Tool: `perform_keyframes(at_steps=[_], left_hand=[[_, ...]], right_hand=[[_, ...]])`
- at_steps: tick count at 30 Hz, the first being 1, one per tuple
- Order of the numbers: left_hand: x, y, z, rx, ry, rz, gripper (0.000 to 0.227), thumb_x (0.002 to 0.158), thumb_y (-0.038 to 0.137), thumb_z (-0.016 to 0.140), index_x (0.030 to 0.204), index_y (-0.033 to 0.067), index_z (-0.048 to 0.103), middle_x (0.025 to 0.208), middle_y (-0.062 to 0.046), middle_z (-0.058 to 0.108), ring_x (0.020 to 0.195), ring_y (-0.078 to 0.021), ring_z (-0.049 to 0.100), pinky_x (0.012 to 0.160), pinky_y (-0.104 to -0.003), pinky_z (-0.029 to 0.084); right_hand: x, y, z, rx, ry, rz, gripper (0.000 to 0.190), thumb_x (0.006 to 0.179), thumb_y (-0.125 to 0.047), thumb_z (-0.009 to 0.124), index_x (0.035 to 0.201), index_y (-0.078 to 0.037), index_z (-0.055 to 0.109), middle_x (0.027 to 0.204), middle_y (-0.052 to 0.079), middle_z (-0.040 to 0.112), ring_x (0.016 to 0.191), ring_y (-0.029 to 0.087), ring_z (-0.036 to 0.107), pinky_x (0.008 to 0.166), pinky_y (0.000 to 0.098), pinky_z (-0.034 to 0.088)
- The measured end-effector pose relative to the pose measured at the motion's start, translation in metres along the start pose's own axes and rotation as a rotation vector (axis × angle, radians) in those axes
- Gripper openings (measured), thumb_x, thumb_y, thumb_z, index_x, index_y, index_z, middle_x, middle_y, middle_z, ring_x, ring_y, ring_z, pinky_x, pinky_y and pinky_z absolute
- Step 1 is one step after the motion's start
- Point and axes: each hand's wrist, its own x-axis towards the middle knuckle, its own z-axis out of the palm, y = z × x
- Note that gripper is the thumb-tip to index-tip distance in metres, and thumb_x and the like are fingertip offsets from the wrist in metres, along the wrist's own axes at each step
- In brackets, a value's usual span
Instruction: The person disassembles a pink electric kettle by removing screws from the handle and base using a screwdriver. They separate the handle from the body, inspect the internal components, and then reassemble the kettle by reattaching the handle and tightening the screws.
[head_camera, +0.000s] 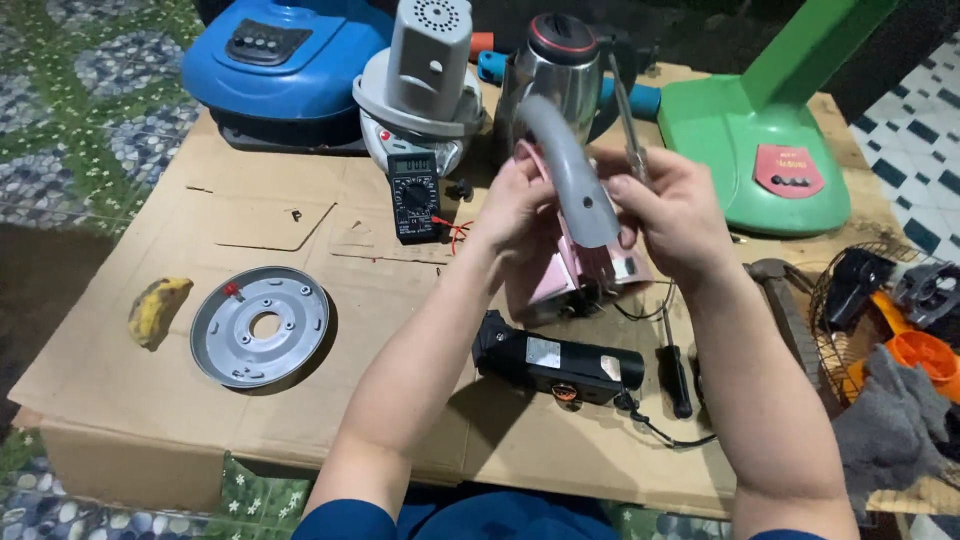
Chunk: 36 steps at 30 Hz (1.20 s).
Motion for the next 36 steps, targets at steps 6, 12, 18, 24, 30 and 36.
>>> perform_keyframes(at_steps=[6,12,18,24,30,36], left_hand=[[-0.006,-0.040,-0.028,-0.309,0.095,-0.057,0.044,0.077,-0.007,0.077,0.118,0.0064,0.064,0.093,-0.020,0.075,0.087,-0.0394,0.077,0.073,-0.049,0.064],[-0.017,-0.060,-0.066,-0.435,0.112,-0.052,0.039,0.088,0.003,0.066,0.127,0.0087,0.063,0.096,-0.021,0.076,0.087,-0.0363,0.078,0.079,-0.054,0.064],[-0.014,-0.092,-0.118,-0.457,0.096,-0.067,0.040,0.095,0.020,0.060,0.135,0.0178,0.066,0.101,-0.019,0.078,0.092,-0.0378,0.077,0.086,-0.055,0.063],[-0.042,-0.090,-0.124,-0.467,0.095,-0.010,0.043,0.096,0.015,0.062,0.139,0.0123,0.060,0.102,-0.020,0.077,0.092,-0.0364,0.076,0.088,-0.052,0.062],[-0.062,-0.083,-0.124,-0.483,0.063,0.033,0.047,0.097,0.009,0.064,0.143,0.0068,0.055,0.103,-0.020,0.076,0.093,-0.0350,0.076,0.090,-0.050,0.062],[-0.079,-0.074,-0.115,-0.493,0.030,0.112,0.053,0.097,0.004,0.066,0.147,0.0013,0.049,0.104,-0.020,0.075,0.094,-0.0336,0.075,0.093,-0.047,0.061]], right_hand=[[-0.054,0.010,-0.042,-0.143,0.115,-0.032,0.024,0.094,0.003,0.063,0.117,0.010,0.064,0.100,0.026,0.071,0.044,0.017,0.058,0.039,0.0249,0.045],[-0.103,0.068,-0.079,-0.189,0.278,0.008,0.016,0.091,0.010,0.069,0.106,0.011,0.065,0.077,0.022,0.067,0.037,0.011,0.045,0.036,0.0226,0.036],[-0.138,0.128,-0.087,-0.144,0.340,0.128,0.017,0.089,0.007,0.072,0.105,0.008,0.068,0.069,0.016,0.065,0.038,0.006,0.045,0.038,0.0180,0.033],[-0.173,0.121,-0.052,-0.318,0.273,0.111,0.026,0.093,-0.003,0.073,0.119,0.003,0.072,0.081,0.017,0.071,0.062,0.016,0.065,0.059,0.0231,0.049],[-0.192,0.130,-0.025,-0.432,0.145,-0.031,0.037,0.096,0.001,0.061,0.133,0.001,0.066,0.089,0.021,0.072,0.079,0.027,0.074,0.074,0.0393,0.059],[-0.195,0.118,-0.016,-0.805,0.048,-0.041,0.023,0.098,-0.012,0.065,0.117,-0.007,0.076,0.108,0.009,0.078,0.097,0.020,0.073,0.086,0.0314,0.056]])
